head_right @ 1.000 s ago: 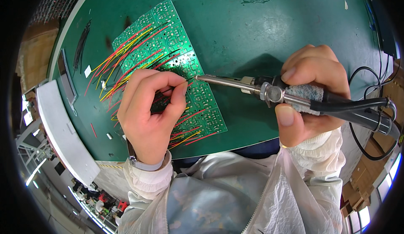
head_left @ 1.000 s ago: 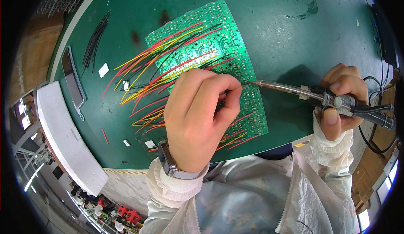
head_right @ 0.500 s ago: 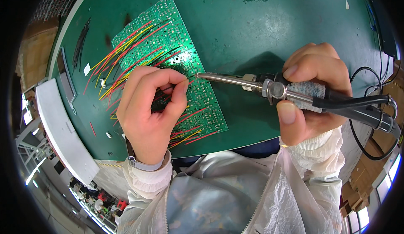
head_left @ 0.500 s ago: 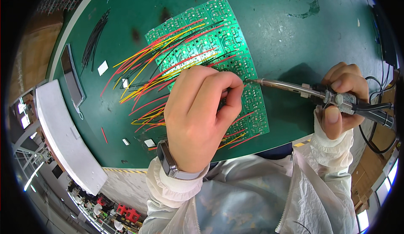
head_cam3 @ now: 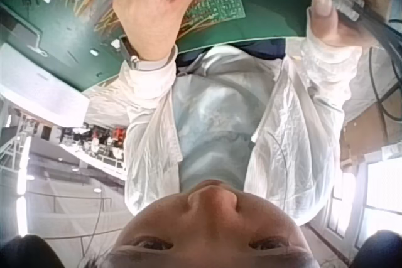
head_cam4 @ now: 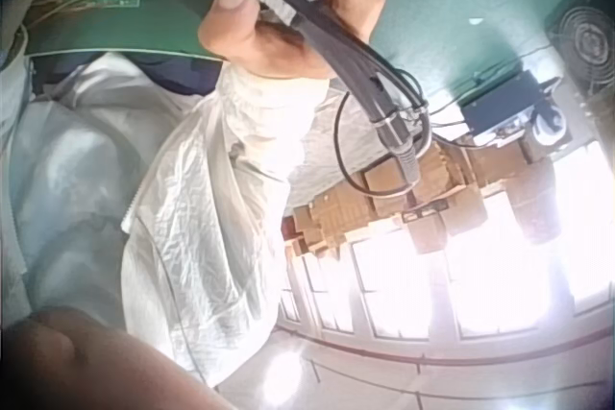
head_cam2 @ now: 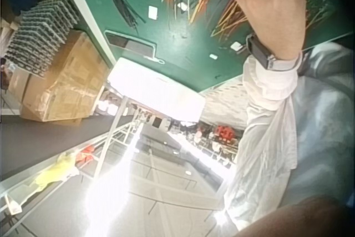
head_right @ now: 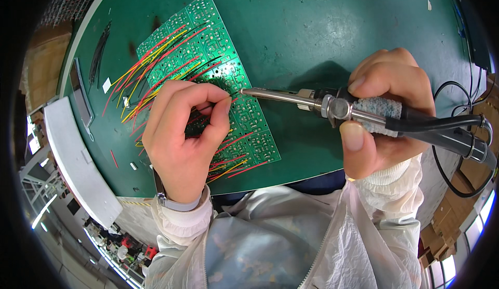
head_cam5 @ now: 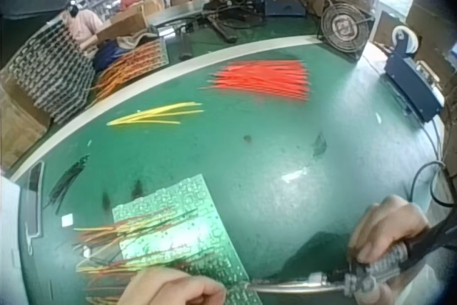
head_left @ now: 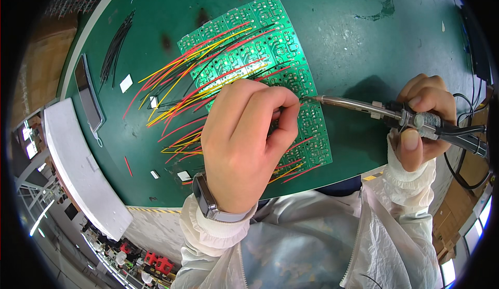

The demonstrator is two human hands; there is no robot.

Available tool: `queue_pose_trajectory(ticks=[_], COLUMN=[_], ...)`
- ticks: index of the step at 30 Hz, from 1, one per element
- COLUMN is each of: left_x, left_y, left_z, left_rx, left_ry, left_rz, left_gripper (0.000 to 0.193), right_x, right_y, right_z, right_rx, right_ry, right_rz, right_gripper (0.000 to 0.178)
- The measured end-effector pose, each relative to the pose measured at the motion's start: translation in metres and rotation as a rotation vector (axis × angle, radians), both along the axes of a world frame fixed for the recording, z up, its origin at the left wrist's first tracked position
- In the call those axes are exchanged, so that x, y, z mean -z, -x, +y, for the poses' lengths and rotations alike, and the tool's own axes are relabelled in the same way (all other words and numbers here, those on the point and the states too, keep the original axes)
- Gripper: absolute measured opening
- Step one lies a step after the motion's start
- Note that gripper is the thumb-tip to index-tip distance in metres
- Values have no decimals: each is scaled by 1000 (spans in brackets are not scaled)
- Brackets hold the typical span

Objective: The person solders electrical components and wires onto a green circuit board using a soldering iron and solder wire.

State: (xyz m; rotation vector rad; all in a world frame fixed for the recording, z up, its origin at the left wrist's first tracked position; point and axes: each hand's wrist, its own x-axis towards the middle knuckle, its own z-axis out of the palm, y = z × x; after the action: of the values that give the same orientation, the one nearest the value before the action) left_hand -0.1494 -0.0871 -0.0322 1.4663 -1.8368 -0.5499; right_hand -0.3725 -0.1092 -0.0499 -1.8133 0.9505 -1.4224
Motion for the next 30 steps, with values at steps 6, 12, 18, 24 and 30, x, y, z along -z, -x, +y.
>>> queue_pose_trajectory(ticks=[6, 12, 18, 24, 30], left_x=[0, 0, 0, 0, -1], left_y=[0, 0, 0, 0, 1], left_z=[0, -1, 0, 0, -1], left_rx=[-7, -8, -14, -15, -17], left_ry=[-2, 8, -6, -6, 0], left_rz=[-8, -25, -6, -2, 5], left_gripper=[19, 19, 18, 19, 19], right_x=[1, 0, 0, 0, -1], right_y=[-1, -2, -2, -2, -3], right_z=[-1, -1, -1, -1, -1], right_rx=[0, 16, 5, 11, 18], right_ry=[2, 10, 15, 23, 15], right_rz=[-15, -10, -12, -1, -12], right_gripper=[37, 37, 36, 36, 36])
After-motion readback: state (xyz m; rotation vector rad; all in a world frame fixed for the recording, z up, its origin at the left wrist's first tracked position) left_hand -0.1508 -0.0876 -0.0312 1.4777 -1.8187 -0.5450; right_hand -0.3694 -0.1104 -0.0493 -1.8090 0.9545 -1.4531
